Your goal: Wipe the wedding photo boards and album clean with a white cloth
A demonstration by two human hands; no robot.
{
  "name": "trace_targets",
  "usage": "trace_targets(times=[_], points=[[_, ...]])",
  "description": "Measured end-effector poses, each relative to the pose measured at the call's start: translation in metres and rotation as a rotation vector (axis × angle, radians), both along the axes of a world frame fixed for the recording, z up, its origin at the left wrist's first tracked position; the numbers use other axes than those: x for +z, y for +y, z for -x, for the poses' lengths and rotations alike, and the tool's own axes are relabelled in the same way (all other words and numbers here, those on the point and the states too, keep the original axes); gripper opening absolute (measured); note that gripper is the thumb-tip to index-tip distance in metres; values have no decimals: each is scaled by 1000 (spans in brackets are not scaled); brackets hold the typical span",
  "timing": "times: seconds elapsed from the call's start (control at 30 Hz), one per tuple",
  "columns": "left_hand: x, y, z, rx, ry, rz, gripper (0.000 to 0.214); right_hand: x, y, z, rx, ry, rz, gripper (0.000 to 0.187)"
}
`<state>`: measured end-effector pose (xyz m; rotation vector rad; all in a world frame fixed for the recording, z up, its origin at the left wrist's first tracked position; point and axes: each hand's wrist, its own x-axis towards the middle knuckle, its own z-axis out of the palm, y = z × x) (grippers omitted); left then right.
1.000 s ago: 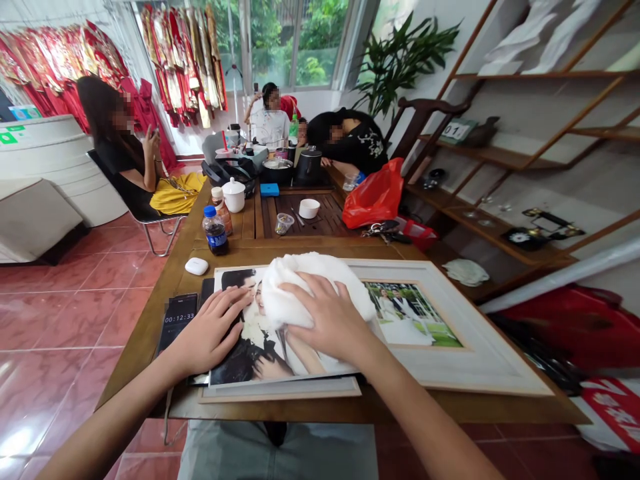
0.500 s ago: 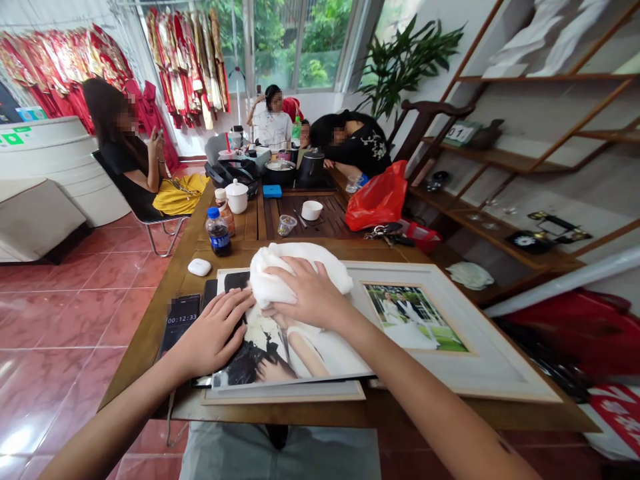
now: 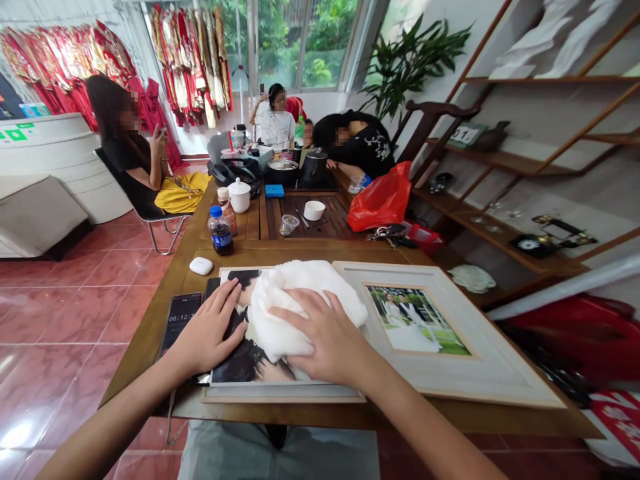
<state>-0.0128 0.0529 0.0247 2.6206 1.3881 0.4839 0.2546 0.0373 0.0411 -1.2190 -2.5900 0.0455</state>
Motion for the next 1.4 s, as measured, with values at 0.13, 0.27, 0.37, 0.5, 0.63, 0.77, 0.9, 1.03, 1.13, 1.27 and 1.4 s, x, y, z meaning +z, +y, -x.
trace_targets(times=[0.13, 0.27, 0.37, 0.5, 0.63, 0.77, 0.9, 1.03, 1.13, 1.27, 1.4], points=[[1, 0, 0, 1, -3, 18, 65, -7, -28, -7, 43, 16, -11, 73], [-1, 0, 0, -18, -41, 7, 62, -13, -46, -9, 48, 35, -36, 72], [-3, 0, 1, -24, -59, 9, 60, -14, -50, -5, 43, 37, -34, 73], [-5, 1, 1, -25, -52, 38, 59, -10, -48, 5, 95, 18, 28, 79], [-6, 2, 3, -44, -69, 41, 59, -1, -37, 15, 105, 3, 98, 77], [-6, 3, 4, -71, -68, 35, 58, 8, -18, 24, 61, -1, 122, 74], [-3, 3, 2, -86, -67, 20, 55, 11, 9, 30, 18, -11, 99, 69], [1, 3, 1, -84, -41, 21, 55, 11, 39, 35, -51, -20, 73, 67], [2, 3, 1, -76, -33, 27, 57, 11, 55, 37, -80, -7, 65, 67], [2, 2, 1, -66, -28, 27, 58, 12, 57, 37, -77, -3, 59, 65], [1, 2, 1, -55, -27, 16, 57, 12, 37, 31, -29, -17, 62, 65]])
